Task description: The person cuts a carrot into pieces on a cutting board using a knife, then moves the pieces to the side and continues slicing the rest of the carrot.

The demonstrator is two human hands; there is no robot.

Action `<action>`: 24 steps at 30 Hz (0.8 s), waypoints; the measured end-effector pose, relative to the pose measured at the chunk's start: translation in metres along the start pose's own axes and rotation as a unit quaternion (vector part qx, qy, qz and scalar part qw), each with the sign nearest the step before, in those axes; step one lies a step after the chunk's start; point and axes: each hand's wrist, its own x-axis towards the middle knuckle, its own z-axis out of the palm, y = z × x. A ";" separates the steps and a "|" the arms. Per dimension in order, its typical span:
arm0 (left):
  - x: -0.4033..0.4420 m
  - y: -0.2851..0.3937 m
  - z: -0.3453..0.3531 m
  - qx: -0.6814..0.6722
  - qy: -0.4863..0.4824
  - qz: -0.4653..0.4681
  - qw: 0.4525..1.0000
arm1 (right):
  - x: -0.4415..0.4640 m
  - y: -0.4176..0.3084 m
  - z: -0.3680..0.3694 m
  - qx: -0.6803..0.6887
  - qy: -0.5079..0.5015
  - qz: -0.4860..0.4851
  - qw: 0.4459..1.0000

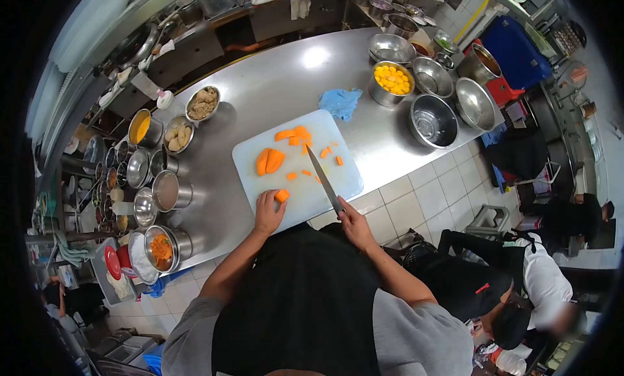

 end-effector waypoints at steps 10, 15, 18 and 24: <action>-0.007 -0.019 0.029 -0.031 0.028 -0.015 0.999 | 0.021 0.031 -0.009 0.000 -0.033 -0.009 0.999; -0.011 -0.018 0.040 0.020 0.122 0.029 0.992 | 0.036 0.030 -0.003 0.020 -0.047 -0.075 0.996; -0.009 -0.007 0.027 0.003 0.078 -0.018 0.997 | 0.048 0.033 -0.004 0.014 -0.079 -0.073 0.994; -0.006 -0.006 0.029 0.020 0.070 0.010 0.997 | 0.055 0.014 0.004 0.010 -0.101 -0.061 0.993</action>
